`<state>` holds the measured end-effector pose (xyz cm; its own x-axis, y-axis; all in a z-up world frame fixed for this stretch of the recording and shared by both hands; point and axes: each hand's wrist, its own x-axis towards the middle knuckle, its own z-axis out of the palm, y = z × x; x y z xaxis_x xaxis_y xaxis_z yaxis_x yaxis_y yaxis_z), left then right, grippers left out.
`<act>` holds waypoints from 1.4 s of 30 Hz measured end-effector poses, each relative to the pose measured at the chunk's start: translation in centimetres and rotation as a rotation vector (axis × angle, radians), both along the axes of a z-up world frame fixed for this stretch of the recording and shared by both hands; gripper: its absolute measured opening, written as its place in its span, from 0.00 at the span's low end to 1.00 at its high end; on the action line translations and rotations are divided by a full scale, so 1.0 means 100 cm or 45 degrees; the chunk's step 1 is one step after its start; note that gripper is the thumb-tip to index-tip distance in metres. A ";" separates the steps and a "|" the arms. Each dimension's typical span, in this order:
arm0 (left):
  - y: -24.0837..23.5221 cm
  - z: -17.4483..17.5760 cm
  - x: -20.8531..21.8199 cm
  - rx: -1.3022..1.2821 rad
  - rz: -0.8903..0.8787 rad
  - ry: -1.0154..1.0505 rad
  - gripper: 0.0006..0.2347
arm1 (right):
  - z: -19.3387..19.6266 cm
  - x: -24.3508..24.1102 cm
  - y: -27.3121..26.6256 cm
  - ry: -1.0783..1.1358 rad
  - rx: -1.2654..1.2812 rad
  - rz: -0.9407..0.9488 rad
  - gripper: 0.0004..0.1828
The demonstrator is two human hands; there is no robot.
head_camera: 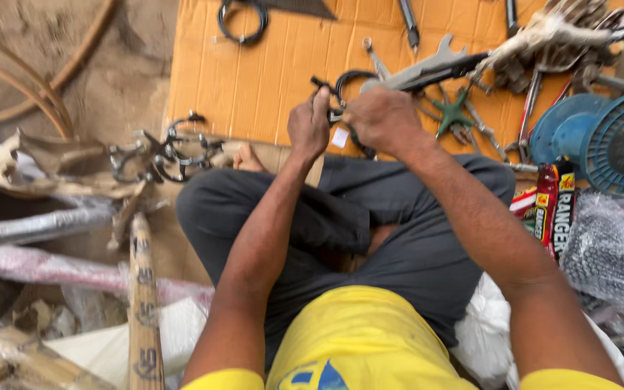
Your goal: The person sits on the floor and assembles bicycle brake levers onto a handlebar. They use a screwdriver and a wrench to tighten the components. The person also opens a plastic bag containing small parts and places them on the cardboard.
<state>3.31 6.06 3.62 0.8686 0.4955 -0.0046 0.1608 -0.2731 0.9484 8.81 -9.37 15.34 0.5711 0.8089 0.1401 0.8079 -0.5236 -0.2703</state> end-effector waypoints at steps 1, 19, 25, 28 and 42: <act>0.001 0.005 0.003 0.048 -0.020 0.060 0.25 | 0.010 0.007 0.007 -0.071 -0.078 0.082 0.12; 0.001 0.020 -0.003 -0.271 0.001 0.175 0.26 | -0.018 0.016 -0.005 0.129 0.164 -0.079 0.14; 0.003 0.007 -0.012 0.168 -0.086 0.212 0.24 | -0.084 -0.037 -0.006 0.609 0.705 -0.529 0.11; 0.002 -0.011 -0.015 0.553 -0.158 0.137 0.21 | -0.093 -0.035 -0.020 0.731 0.610 -0.385 0.09; 0.213 0.081 -0.109 1.095 0.485 1.070 0.16 | -0.127 0.012 -0.094 0.072 0.336 -0.774 0.20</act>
